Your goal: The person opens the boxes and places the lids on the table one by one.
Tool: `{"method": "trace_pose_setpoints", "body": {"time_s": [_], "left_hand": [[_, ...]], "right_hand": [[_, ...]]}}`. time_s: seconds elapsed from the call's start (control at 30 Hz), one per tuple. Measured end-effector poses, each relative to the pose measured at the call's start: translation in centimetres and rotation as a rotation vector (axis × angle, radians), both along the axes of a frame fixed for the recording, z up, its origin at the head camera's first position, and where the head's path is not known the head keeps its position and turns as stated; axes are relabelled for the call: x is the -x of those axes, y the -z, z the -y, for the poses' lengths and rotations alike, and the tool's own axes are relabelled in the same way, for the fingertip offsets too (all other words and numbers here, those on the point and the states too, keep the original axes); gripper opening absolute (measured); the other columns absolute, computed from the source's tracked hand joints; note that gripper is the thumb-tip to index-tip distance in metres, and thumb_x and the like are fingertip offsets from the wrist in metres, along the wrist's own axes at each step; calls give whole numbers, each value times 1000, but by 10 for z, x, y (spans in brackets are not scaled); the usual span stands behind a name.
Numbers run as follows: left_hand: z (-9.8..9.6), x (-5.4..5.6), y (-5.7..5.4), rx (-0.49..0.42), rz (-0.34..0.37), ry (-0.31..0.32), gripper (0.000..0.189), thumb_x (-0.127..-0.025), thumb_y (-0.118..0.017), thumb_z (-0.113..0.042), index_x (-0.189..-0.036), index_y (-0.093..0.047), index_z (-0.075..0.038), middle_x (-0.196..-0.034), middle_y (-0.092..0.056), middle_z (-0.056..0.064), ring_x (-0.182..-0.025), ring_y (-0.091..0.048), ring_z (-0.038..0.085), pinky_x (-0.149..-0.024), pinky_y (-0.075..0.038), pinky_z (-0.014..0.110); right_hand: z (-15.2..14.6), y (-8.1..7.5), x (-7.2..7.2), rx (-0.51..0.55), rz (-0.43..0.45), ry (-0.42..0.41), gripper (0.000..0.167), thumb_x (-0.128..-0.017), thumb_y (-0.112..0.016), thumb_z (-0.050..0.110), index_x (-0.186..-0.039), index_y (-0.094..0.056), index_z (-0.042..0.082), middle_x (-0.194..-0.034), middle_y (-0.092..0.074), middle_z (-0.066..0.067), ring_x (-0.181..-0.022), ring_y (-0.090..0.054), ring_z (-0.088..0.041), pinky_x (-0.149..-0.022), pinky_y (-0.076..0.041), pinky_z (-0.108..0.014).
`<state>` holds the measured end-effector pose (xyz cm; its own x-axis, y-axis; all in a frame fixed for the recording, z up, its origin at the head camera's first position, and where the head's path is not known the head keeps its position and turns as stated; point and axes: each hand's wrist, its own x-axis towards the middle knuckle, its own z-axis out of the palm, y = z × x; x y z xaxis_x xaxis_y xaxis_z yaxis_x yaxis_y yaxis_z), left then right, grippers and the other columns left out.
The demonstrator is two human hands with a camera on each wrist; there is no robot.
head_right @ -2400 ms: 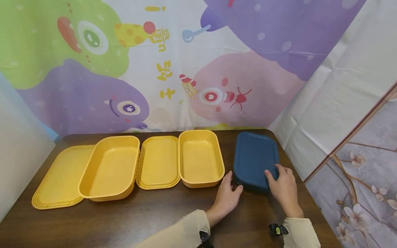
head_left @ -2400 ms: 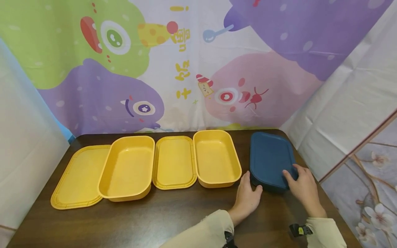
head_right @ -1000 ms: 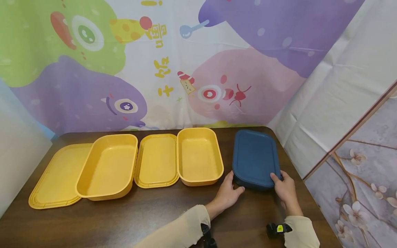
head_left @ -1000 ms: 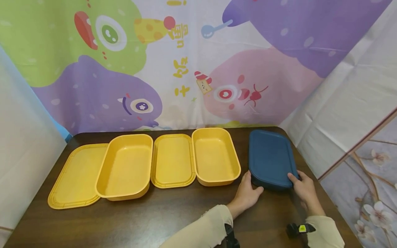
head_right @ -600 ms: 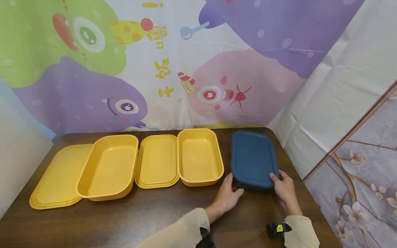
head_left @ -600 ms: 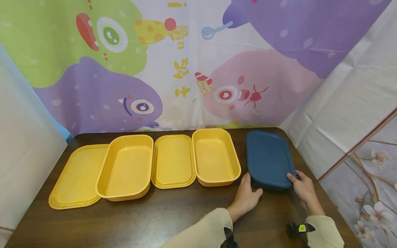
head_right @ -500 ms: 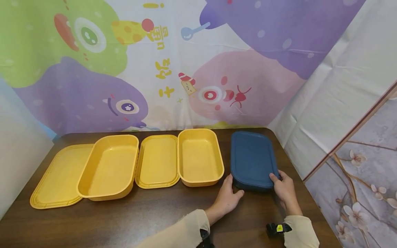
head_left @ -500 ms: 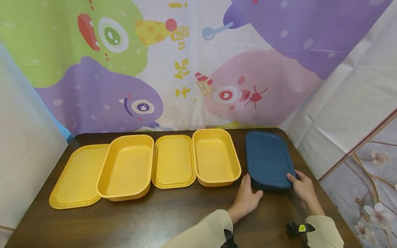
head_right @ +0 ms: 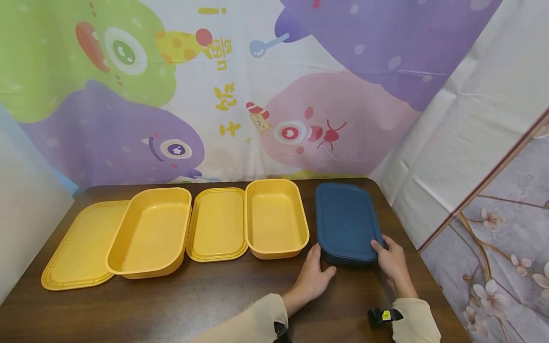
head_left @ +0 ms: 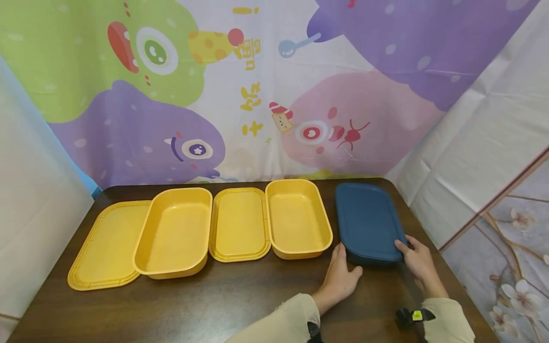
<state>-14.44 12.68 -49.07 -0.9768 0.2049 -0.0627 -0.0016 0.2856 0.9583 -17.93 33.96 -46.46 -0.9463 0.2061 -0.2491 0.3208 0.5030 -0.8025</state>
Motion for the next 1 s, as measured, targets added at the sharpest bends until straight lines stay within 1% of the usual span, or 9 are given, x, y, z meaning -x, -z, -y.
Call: {"method": "trace_pose_setpoints", "body": {"time_s": [0.13,0.23,0.3,0.37,0.47,0.53,0.6,0.83,1.0], "left_hand": [[2,-2,-2,2,-8,-4,73,-91,-61,-19,-152,-27,1,-159,-26,18,-145,-31,31,-117,-30,42],[3,-4,-3,-1,-6,-8,73,-91,-60,-19,-152,-26,1,-159,-24,18,-146,-29,31,-118,-29,42],[3,-5,-3,-10,5,-11,74,-91,-60,-19,-152,-24,2,-160,-21,18,-147,-27,31,-119,-27,43],[4,-6,-4,-18,23,-17,75,-91,-59,-18,-153,-22,2,-161,-18,18,-148,-23,30,-119,-25,43],[4,-8,-4,-24,35,-24,75,-91,-59,-18,-153,-21,2,-162,-16,17,-149,-22,29,-120,-25,43],[5,-8,-4,-20,41,-27,75,-91,-59,-17,-153,-21,2,-162,-16,16,-149,-22,28,-120,-25,43],[5,-9,-4,-18,50,-26,75,-91,-58,-17,-153,-21,1,-163,-15,16,-149,-22,28,-120,-25,43],[5,-9,-4,-17,56,-35,75,-91,-58,-17,-153,-21,1,-163,-15,16,-149,-22,28,-119,-25,44],[5,-10,-3,-15,60,-47,74,-91,-58,-16,-153,-22,0,-162,-17,15,-148,-24,29,-119,-26,45]], "right_hand": [[2,-1,2,1,-3,-7,66,-104,-37,36,-151,-22,-7,-151,-31,-33,-136,-35,-39,-107,-33,-44],[3,-1,3,-7,-8,-12,64,-104,-38,36,-150,-24,-7,-149,-34,-32,-133,-39,-37,-97,-41,-28],[4,-2,4,-14,-9,-23,64,-104,-39,36,-150,-25,-7,-149,-36,-32,-130,-41,-34,-87,-40,-17],[6,-2,6,-14,-10,-32,64,-104,-38,35,-150,-26,-7,-148,-37,-31,-128,-43,-34,-81,-40,-13],[7,-2,8,-1,-9,-41,65,-104,-38,35,-150,-23,-8,-150,-33,-32,-133,-39,-36,-96,-42,-25],[7,-2,9,13,-6,-43,65,-104,-38,34,-151,-21,-8,-152,-29,-33,-137,-34,-39,-108,-37,-40],[7,-2,10,20,-5,-50,66,-104,-38,34,-151,-19,-8,-153,-25,-33,-141,-29,-41,-114,-28,-50],[7,-3,15,22,-12,-82,67,-104,-38,36,-151,-20,-8,-153,-27,-33,-139,-30,-42,-113,-29,-51],[7,-2,16,34,-5,-88,67,-104,-38,36,-151,-19,-8,-154,-25,-33,-142,-26,-42,-116,-25,-52]]}}
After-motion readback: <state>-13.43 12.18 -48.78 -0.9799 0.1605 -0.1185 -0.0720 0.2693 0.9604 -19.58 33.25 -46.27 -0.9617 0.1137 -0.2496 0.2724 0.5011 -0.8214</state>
